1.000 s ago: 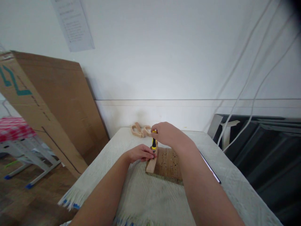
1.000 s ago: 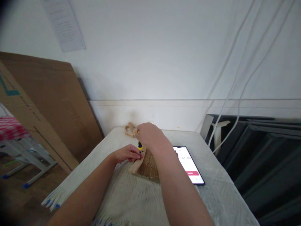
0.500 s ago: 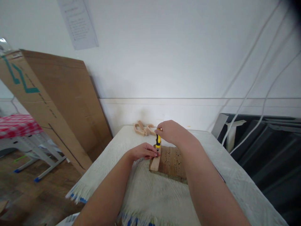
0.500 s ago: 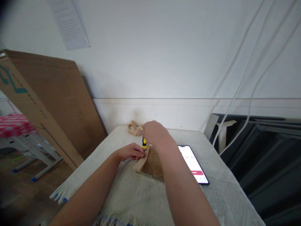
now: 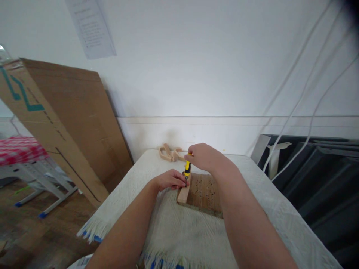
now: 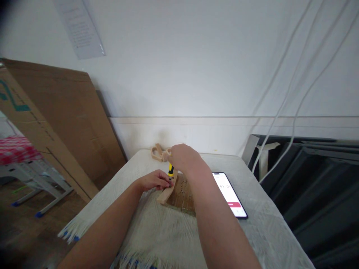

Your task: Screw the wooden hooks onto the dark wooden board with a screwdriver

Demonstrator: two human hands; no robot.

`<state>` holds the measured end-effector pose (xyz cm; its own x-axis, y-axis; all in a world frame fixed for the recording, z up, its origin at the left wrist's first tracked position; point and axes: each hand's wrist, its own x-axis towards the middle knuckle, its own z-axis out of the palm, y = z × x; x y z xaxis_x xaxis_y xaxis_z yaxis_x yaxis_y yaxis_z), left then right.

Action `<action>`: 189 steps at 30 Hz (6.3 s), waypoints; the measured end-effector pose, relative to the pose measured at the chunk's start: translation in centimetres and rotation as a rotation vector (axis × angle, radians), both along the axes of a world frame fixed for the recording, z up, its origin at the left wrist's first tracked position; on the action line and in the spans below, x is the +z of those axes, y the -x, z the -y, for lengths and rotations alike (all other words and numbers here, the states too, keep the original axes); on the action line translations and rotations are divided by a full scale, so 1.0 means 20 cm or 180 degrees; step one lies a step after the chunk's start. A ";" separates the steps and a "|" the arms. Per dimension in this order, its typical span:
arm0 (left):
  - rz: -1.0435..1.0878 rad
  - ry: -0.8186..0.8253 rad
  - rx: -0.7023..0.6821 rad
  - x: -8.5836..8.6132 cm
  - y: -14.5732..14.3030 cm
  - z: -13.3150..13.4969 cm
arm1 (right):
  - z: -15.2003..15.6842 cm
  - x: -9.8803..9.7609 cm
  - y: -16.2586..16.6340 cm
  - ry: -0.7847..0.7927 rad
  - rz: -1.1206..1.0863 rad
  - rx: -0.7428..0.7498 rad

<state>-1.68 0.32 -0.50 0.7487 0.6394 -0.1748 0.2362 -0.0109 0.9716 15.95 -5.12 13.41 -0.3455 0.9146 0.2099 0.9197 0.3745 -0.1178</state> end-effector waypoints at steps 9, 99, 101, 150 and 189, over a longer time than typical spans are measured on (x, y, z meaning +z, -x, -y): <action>0.0023 -0.0018 -0.0001 0.00 0.00 0.00 | 0.01 0.01 -0.02 0.0123 -0.0129 0.0263; 0.0025 -0.0060 0.0003 -0.02 -0.01 -0.01 | -0.01 -0.01 -0.04 0.0142 -0.0196 0.0112; -0.0014 -0.0080 -0.0005 -0.01 -0.01 -0.01 | -0.01 -0.01 -0.05 0.0152 -0.0329 0.0252; 0.0016 -0.0053 -0.0031 -0.01 -0.01 -0.01 | -0.02 -0.01 -0.05 0.0227 -0.0070 0.0028; 0.0000 -0.0005 0.0049 -0.01 -0.01 -0.01 | 0.00 0.00 -0.06 0.0328 -0.0387 0.0044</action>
<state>-1.40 0.50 -0.66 0.7388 0.6512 -0.1736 0.2362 -0.0089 0.9717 17.23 -5.07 13.48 -0.3361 0.9288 0.1561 0.8911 0.3672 -0.2665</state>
